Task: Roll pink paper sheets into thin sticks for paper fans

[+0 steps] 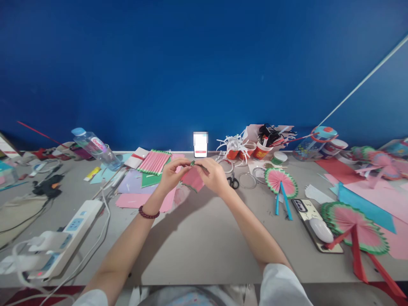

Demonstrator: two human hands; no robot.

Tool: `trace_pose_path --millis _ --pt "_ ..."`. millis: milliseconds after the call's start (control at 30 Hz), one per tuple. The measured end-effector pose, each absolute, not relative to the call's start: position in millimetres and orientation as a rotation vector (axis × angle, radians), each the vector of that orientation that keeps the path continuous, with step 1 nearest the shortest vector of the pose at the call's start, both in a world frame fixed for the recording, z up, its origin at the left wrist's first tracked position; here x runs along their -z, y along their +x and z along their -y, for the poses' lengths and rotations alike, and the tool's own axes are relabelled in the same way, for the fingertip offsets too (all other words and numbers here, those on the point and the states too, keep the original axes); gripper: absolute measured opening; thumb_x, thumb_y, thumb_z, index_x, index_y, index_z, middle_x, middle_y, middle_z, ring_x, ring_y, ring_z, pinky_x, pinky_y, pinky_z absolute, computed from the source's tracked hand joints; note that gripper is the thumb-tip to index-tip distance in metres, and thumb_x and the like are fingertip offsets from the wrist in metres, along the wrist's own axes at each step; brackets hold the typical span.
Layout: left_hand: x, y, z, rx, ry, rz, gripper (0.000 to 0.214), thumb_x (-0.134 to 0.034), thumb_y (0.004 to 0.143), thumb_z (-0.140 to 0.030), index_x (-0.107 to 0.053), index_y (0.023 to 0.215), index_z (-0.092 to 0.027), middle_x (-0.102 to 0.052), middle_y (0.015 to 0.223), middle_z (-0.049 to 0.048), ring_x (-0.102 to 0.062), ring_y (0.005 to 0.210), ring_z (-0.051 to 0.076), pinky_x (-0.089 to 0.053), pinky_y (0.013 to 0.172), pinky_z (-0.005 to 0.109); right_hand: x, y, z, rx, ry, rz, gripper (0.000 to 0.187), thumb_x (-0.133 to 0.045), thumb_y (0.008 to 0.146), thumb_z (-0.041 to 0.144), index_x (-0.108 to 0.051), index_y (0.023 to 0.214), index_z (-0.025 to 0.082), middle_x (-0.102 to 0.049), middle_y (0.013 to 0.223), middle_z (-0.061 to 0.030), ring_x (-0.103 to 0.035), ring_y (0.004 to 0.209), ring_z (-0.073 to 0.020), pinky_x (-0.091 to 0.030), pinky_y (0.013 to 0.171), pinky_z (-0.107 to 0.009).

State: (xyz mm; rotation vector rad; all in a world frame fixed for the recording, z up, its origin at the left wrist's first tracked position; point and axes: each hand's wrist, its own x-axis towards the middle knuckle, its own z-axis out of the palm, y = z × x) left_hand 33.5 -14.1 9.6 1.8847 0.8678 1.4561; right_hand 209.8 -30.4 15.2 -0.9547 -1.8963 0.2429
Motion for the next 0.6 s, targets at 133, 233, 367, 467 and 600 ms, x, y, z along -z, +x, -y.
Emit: trace_pose_path --millis 133,233,367,467,600 --pt "-6.9 34.0 12.5 -1.439 1.787 -0.873 0.018 -0.069 0.075 -0.034 -0.069 0.083 -0.018 -0.070 0.084 0.0054 -0.062 0.079 0.015 -0.049 0.071 0.027 -14.7 206.8 30.4 -0.312 -0.961 1.834 0.014 -0.052 0.086 0.025 -0.066 0.088 0.021 -0.069 0.086 -0.0047 -0.064 0.084 -0.0179 -0.049 0.077 -0.030" --pt "-6.5 34.4 12.2 -1.427 1.735 -0.879 0.021 -0.071 0.073 -0.037 -0.069 0.082 -0.018 -0.070 0.084 0.0060 -0.063 0.078 0.015 -0.050 0.072 0.028 -15.8 203.8 32.3 -0.400 -0.995 1.726 0.012 -0.057 0.083 0.028 -0.067 0.084 0.021 -0.070 0.082 -0.0042 -0.064 0.077 -0.0175 -0.051 0.072 -0.030" --pt "-5.5 35.7 12.7 -1.409 1.671 -0.858 0.023 -0.072 0.071 -0.039 -0.069 0.079 -0.017 -0.070 0.083 0.0064 -0.063 0.079 0.016 -0.051 0.073 0.030 -18.0 202.2 34.6 -0.536 -1.030 1.590 0.012 -0.062 0.078 0.030 -0.067 0.082 0.019 -0.070 0.080 -0.0038 -0.064 0.074 -0.0172 -0.052 0.070 -0.030" --pt "-2.6 36.2 12.2 -1.388 1.631 -0.839 0.025 -0.072 0.071 -0.040 -0.069 0.079 -0.017 -0.071 0.083 0.0067 -0.064 0.078 0.017 -0.052 0.072 0.030 -19.3 202.0 35.8 -0.586 -1.040 1.546 0.015 -0.065 0.076 0.031 -0.067 0.084 0.019 -0.070 0.082 -0.0040 -0.065 0.075 -0.0175 -0.053 0.070 -0.030" --pt "-0.4 34.8 11.4 -1.388 1.605 -0.812 0.025 -0.073 0.070 -0.040 -0.070 0.080 -0.017 -0.071 0.084 0.0072 -0.065 0.080 0.017 -0.053 0.074 0.031 -20.6 201.1 38.4 -0.564 -1.017 1.558 0.012 -0.064 0.077 0.028 -0.069 0.084 0.020 -0.071 0.083 -0.0042 -0.066 0.077 -0.0176 -0.053 0.072 -0.030"
